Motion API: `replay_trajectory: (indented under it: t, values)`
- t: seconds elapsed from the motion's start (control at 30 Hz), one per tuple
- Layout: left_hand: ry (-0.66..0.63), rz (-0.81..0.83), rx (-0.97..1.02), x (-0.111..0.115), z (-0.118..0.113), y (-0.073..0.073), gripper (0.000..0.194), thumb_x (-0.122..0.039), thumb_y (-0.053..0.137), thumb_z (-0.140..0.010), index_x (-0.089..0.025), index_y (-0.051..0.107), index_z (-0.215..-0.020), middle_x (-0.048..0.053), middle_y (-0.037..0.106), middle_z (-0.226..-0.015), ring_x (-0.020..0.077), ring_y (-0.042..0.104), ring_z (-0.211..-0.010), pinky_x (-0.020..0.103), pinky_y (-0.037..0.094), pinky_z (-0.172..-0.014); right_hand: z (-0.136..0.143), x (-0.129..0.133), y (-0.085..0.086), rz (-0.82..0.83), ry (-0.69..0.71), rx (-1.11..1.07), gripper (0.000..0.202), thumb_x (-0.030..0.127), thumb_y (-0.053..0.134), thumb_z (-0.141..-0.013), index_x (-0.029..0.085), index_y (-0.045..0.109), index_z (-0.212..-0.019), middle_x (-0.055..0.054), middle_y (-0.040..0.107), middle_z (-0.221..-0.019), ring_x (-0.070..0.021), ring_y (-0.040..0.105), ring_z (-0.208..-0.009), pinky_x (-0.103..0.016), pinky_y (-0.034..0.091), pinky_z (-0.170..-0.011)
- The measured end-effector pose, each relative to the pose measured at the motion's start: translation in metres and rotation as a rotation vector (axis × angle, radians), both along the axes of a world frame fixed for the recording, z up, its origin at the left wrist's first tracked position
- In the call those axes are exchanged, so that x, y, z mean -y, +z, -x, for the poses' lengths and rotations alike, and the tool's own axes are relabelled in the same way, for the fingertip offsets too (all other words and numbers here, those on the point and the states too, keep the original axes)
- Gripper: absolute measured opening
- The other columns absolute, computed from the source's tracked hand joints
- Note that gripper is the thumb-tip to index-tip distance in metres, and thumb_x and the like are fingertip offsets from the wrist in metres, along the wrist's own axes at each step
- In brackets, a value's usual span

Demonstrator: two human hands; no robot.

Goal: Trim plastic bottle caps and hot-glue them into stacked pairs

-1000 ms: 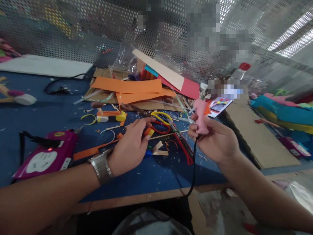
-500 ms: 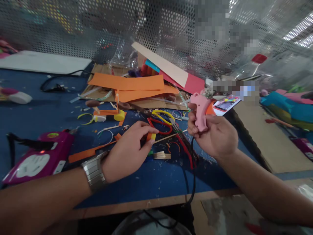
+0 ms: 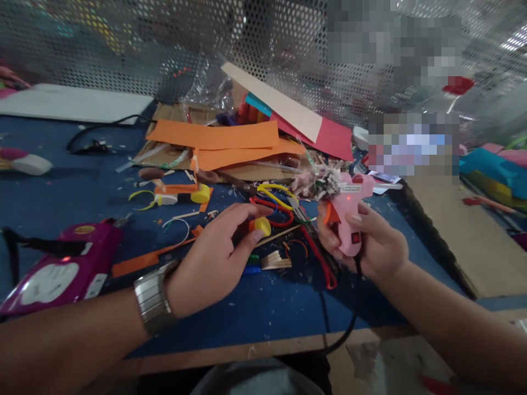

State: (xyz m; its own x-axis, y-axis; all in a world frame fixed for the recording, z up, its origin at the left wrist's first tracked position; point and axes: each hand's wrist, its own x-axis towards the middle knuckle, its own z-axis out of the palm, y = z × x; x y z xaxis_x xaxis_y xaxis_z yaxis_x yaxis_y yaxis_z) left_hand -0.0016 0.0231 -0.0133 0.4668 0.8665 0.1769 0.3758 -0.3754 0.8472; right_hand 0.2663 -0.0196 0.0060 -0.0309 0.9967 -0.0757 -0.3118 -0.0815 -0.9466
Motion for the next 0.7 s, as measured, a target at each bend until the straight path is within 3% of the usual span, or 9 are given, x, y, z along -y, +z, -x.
replay_trajectory:
  t: [0.13,0.33,0.53,0.7]
  values:
    - [0.032,0.118,0.111,0.0006,0.0002,0.0017,0.026,-0.036,0.059,-0.113,-0.026,0.080,-0.125,0.009,0.083,-0.128,0.0286,0.078,-0.116,0.051,0.061,-0.114,0.0035,0.0022,0.0026,0.030,-0.027,-0.052,0.030,0.043,0.095,-0.075,0.021,0.081,-0.091,-0.006,0.072,-0.088,-0.0143,0.056,-0.056,-0.026,0.039,-0.039]
    - [0.106,0.342,0.309,0.0021,-0.0023,0.0039,0.034,-0.024,0.076,-0.100,-0.023,0.076,-0.134,0.010,0.085,-0.127,0.0270,0.081,-0.117,0.043,0.069,-0.101,0.0000,0.0019,0.0034,0.077,0.083,-0.064,0.036,0.055,0.092,-0.081,0.021,0.081,-0.086,0.001,0.055,-0.062,-0.0125,0.046,-0.047,-0.023,0.035,-0.036]
    - [0.101,0.389,0.358,0.0022,-0.0046,0.0044,0.030,-0.027,0.080,-0.100,-0.025,0.070,-0.128,0.008,0.085,-0.121,0.0254,0.083,-0.112,0.041,0.072,-0.098,0.0033,0.0044,0.0076,0.121,0.074,-0.070,0.041,0.056,0.097,-0.077,0.020,0.080,-0.082,-0.004,0.067,-0.074,-0.0098,0.044,-0.044,-0.024,0.033,-0.031]
    - [0.099,0.352,0.348,0.0031,-0.0045,0.0063,0.025,-0.033,0.077,-0.103,-0.023,0.068,-0.124,0.006,0.084,-0.114,0.0236,0.083,-0.104,0.040,0.071,-0.096,0.0061,0.0056,0.0062,0.119,0.091,-0.028,0.042,0.060,0.099,-0.078,0.022,0.082,-0.081,-0.003,0.067,-0.066,-0.0129,0.050,-0.043,-0.025,0.035,-0.034]
